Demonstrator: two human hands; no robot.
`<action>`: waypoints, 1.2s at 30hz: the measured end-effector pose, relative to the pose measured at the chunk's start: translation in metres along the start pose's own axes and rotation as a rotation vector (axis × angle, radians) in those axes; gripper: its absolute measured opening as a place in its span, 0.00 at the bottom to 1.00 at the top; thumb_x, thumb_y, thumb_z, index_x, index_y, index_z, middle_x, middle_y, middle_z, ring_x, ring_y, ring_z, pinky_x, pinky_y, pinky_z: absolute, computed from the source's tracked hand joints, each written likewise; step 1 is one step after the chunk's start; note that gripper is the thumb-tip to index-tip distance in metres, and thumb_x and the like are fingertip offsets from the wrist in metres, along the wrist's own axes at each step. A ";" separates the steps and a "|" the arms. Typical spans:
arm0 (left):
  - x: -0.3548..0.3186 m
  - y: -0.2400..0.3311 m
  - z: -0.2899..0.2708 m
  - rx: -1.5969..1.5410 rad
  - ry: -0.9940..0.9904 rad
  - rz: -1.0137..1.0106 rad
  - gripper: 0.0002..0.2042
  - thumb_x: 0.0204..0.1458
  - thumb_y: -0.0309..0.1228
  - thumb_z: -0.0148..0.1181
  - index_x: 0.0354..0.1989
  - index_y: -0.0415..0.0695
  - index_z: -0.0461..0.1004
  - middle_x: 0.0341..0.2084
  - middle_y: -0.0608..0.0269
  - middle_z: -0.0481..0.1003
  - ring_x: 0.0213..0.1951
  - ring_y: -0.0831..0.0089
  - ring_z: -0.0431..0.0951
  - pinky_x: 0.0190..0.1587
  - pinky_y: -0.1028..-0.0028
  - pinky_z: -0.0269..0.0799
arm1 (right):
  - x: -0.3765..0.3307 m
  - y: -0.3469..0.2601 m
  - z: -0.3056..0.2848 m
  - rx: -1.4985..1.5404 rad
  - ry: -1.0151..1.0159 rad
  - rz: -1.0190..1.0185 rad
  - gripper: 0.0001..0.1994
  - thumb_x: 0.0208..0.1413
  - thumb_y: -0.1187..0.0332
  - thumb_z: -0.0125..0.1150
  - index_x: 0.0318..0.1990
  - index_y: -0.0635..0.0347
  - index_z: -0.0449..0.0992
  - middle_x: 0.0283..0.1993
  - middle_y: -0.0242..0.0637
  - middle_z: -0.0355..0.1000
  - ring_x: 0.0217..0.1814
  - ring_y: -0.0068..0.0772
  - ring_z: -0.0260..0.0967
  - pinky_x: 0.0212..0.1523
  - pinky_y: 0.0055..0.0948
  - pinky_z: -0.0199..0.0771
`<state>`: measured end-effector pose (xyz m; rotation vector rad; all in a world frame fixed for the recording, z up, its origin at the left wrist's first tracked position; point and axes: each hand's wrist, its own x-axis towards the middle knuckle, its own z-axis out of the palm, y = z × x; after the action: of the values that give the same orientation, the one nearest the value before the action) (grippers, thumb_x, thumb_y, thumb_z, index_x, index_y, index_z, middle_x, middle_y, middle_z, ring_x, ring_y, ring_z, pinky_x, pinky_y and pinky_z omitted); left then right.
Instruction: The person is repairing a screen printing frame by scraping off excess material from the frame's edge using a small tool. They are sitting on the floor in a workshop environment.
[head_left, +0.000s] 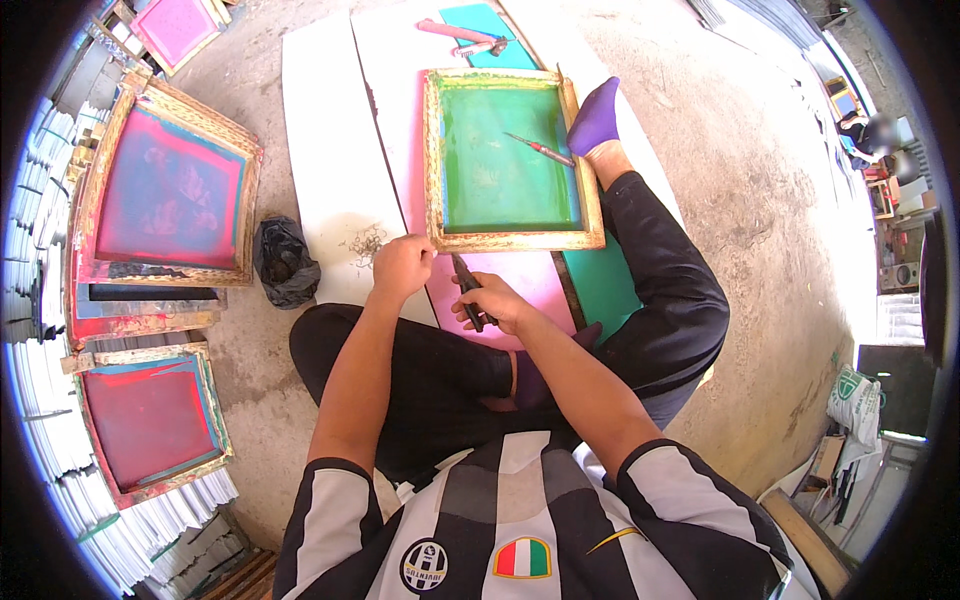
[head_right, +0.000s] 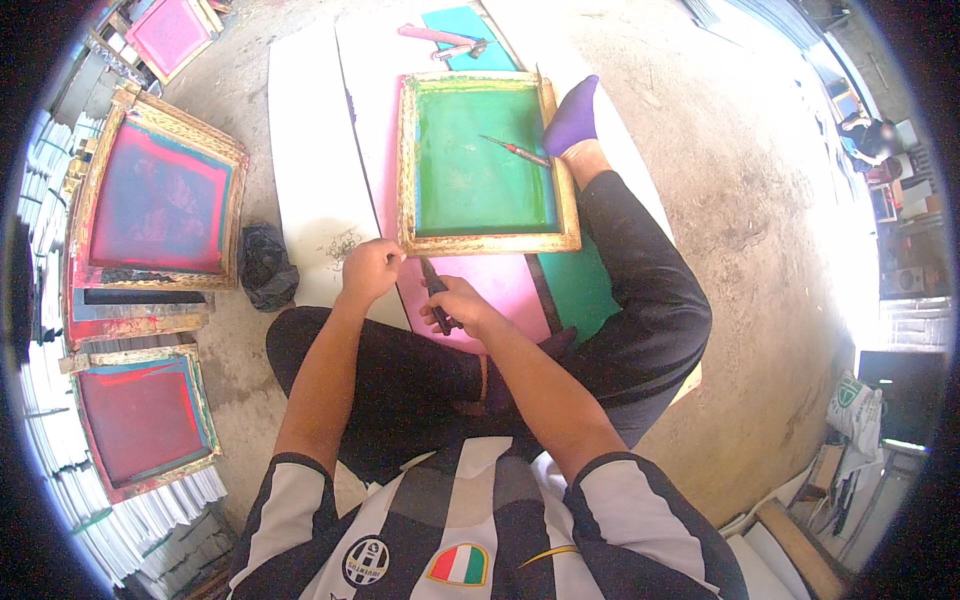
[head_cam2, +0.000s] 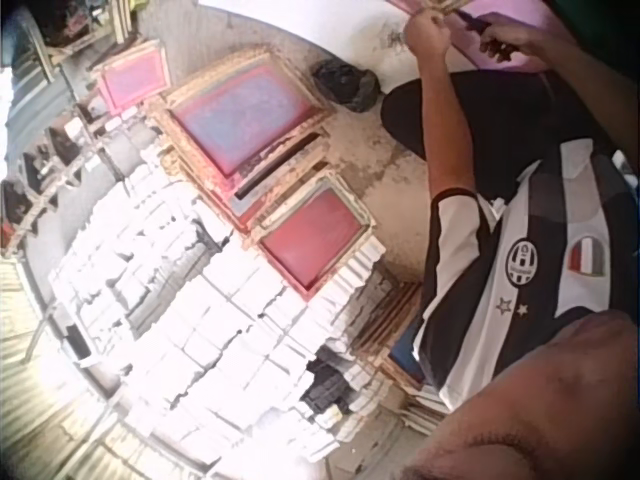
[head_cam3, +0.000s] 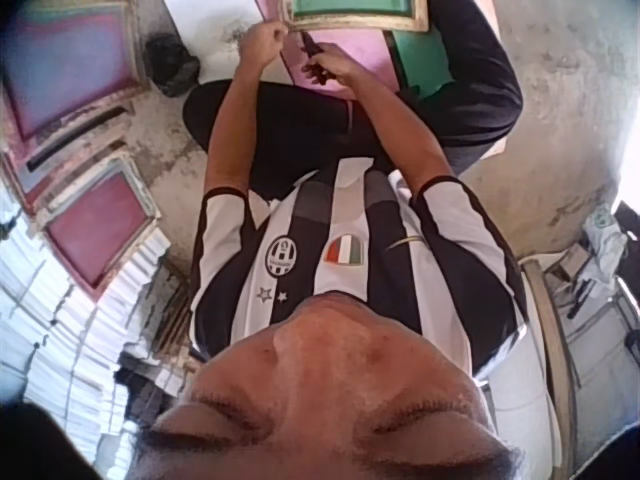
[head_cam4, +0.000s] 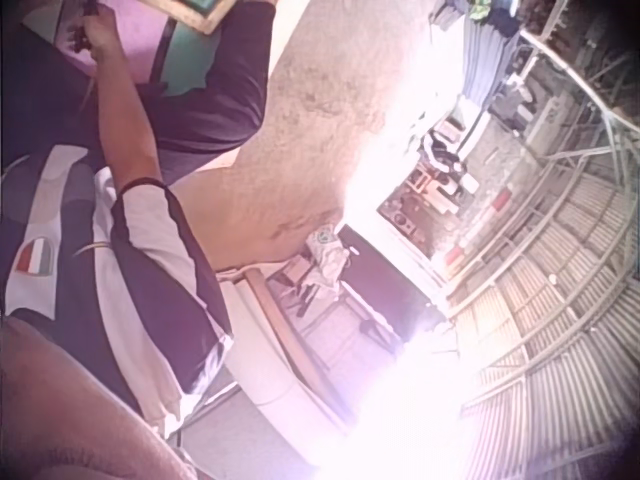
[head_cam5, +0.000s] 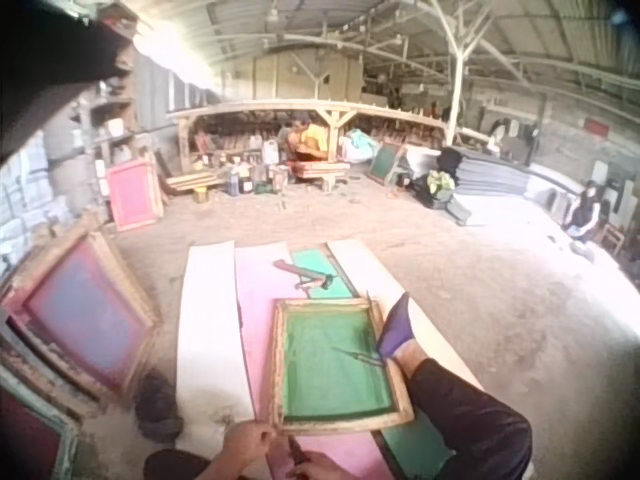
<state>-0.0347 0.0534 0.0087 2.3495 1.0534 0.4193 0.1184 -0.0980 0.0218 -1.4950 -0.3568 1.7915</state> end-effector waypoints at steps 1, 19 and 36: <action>0.001 -0.004 -0.001 0.033 0.003 -0.058 0.05 0.52 0.34 0.66 0.32 0.48 0.84 0.31 0.56 0.82 0.35 0.52 0.83 0.39 0.56 0.77 | 0.002 0.004 -0.002 -0.017 0.016 -0.015 0.26 0.61 0.72 0.59 0.67 0.59 0.66 0.42 0.42 0.77 0.39 0.34 0.78 0.34 0.35 0.77; 0.012 -0.049 -0.004 -0.049 -0.107 -0.480 0.12 0.52 0.37 0.68 0.42 0.46 0.85 0.40 0.54 0.84 0.44 0.56 0.85 0.48 0.61 0.79 | 0.036 -0.003 -0.035 -0.338 0.330 -0.035 0.09 0.58 0.69 0.58 0.41 0.66 0.69 0.28 0.37 0.69 0.25 0.31 0.70 0.20 0.38 0.67; 0.011 -0.018 0.008 -0.061 -0.184 -0.258 0.13 0.52 0.27 0.58 0.43 0.49 0.85 0.38 0.51 0.83 0.42 0.49 0.83 0.47 0.57 0.78 | 0.035 -0.025 -0.019 -0.485 0.478 0.114 0.13 0.54 0.73 0.48 0.40 0.76 0.74 0.28 0.49 0.74 0.22 0.40 0.73 0.20 0.44 0.78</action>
<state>-0.0343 0.0692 -0.0079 2.1159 1.2149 0.1336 0.1442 -0.0613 0.0074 -2.2599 -0.4900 1.4190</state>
